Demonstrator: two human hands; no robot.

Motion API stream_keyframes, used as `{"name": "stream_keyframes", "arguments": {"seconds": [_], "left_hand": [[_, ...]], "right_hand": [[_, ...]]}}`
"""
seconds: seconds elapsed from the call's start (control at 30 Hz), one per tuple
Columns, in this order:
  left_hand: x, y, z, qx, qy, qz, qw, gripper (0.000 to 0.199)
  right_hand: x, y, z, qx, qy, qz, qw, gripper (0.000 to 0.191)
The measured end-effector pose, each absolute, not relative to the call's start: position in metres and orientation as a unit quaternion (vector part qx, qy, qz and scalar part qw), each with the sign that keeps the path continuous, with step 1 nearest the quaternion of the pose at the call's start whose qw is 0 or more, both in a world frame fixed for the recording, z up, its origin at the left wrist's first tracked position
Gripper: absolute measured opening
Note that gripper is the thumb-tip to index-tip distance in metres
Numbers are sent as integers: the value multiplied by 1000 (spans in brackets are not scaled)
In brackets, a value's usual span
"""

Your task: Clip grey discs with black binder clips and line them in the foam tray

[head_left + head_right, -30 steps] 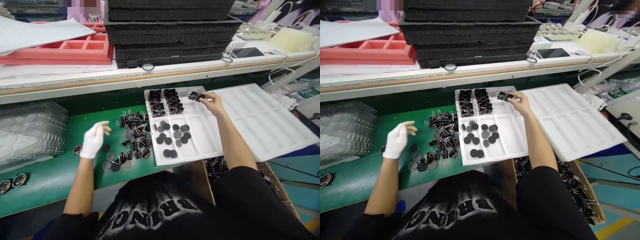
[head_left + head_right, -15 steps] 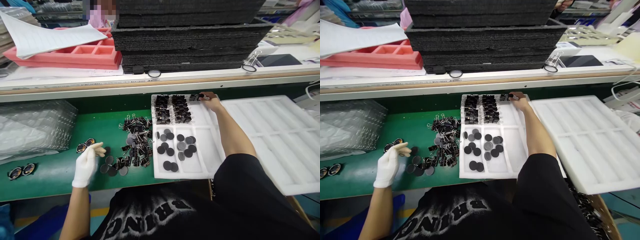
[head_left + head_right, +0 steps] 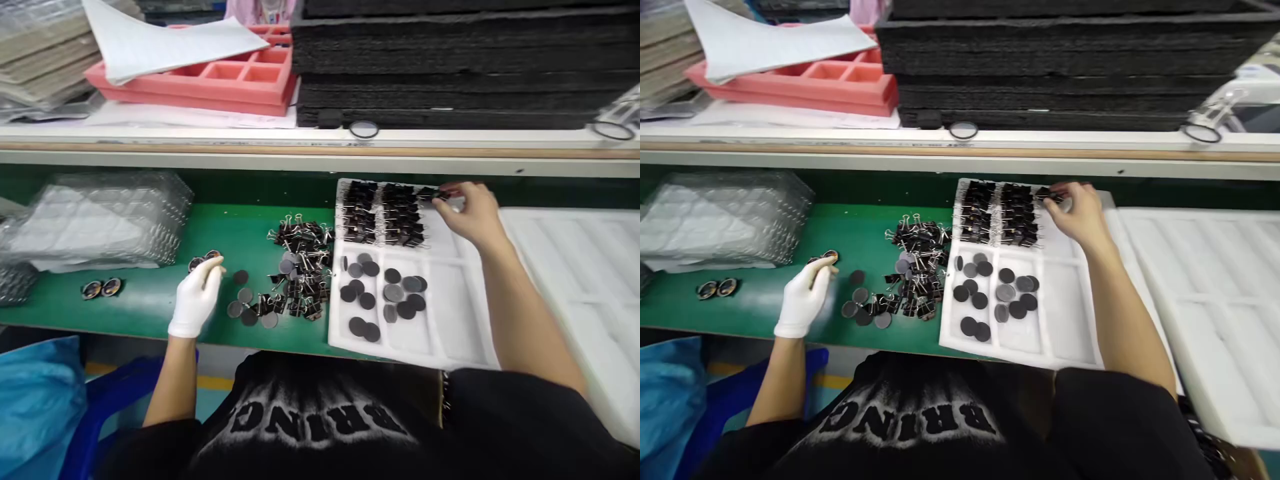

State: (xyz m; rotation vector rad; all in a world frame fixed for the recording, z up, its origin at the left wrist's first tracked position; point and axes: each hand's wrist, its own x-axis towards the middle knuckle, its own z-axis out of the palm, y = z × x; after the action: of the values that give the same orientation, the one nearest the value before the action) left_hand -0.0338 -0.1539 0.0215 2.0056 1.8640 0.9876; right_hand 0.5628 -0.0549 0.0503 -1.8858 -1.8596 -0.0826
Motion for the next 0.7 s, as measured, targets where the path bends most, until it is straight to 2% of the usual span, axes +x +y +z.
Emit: {"name": "stream_keyframes", "arguments": {"seconds": [0.03, 0.1, 0.2, 0.3, 0.43, 0.5, 0.6, 0.7], "left_hand": [[-39, -156, 22, 696, 643, 309, 83, 42], [-46, -159, 23, 723, 648, 238, 30, 42], [-53, -159, 28, 751, 653, 97, -18, 47], [-62, -152, 35, 727, 684, 22, -54, 58], [-83, -129, 36, 686, 726, -10, -42, 80], [-91, -112, 31, 714, 700, -24, -13, 81], [-94, -86, 22, 764, 645, -22, 11, 65], [-85, -65, 17, 783, 621, -18, 13, 44]], "right_hand": [[541, -73, 56, -650, -716, 33, 253, 32], [498, -106, 59, -558, -799, 143, 174, 32], [448, -136, 42, -508, -855, 97, 44, 40], [432, -135, 14, -494, -867, 59, 10, 38], [447, -118, -5, -490, -862, 117, 48, 33], [454, -114, -4, -496, -854, 139, 79, 28], [453, -118, 7, -528, -823, 150, 148, 31], [437, -127, 27, -580, -758, 124, 271, 27]]}}
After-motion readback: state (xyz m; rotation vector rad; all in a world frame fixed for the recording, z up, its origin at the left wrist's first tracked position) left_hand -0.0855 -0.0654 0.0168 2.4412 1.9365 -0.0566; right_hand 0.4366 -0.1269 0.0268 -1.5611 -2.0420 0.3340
